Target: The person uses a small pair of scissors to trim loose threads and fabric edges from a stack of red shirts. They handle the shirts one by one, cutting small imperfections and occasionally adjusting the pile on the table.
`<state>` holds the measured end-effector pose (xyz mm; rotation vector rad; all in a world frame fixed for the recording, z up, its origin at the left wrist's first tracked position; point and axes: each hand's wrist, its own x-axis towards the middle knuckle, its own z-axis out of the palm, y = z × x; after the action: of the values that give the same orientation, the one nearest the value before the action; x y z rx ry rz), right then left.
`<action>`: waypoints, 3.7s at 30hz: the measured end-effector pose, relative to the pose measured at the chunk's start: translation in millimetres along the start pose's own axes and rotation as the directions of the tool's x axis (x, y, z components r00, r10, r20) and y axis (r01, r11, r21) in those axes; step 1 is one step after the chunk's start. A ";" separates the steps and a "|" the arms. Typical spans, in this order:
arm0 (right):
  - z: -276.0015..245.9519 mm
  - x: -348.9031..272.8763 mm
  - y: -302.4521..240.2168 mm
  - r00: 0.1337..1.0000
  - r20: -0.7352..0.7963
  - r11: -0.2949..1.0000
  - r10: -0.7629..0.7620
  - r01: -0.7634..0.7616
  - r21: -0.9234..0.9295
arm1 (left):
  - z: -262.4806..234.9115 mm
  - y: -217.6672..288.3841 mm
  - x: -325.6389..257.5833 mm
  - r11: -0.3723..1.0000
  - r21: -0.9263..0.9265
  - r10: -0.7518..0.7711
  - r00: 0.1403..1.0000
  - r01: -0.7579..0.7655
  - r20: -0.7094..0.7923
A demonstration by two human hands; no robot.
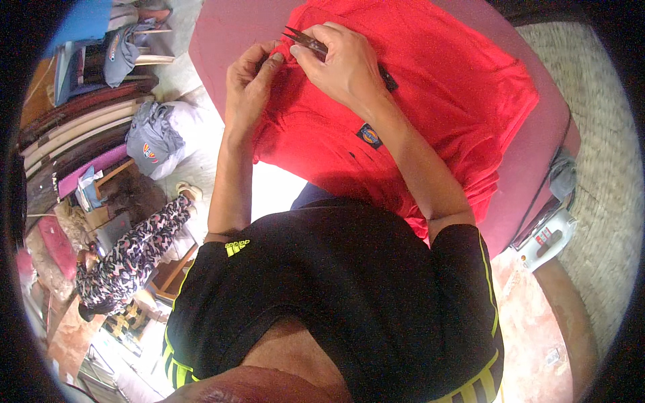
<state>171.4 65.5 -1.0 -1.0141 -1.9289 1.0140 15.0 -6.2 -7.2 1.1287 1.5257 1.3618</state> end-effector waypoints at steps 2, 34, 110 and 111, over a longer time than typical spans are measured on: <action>3.4 0.7 8.4 1.000 -0.002 0.998 -0.012 0.012 0.056 | 0.0 -2.8 -0.2 1.000 0.021 0.012 1.000 -0.012 0.002; -72.6 36.4 14.9 0.966 0.197 0.977 -0.170 0.138 0.163 | 5.6 25.6 12.0 0.967 0.250 0.001 0.990 -0.036 0.139; -37.7 4.8 4.7 0.972 0.224 0.977 -0.066 0.109 -0.184 | -3.8 -2.7 22.4 0.991 0.094 0.079 0.987 -0.093 0.143; -38.2 5.8 4.5 0.970 0.236 0.976 -0.055 0.102 -0.194 | -4.0 -1.6 21.4 0.989 0.114 0.077 0.987 -0.093 0.137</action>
<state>202.7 83.9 12.9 -0.9563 -2.2844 0.9352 4.7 13.0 -8.1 1.3465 1.4939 1.2376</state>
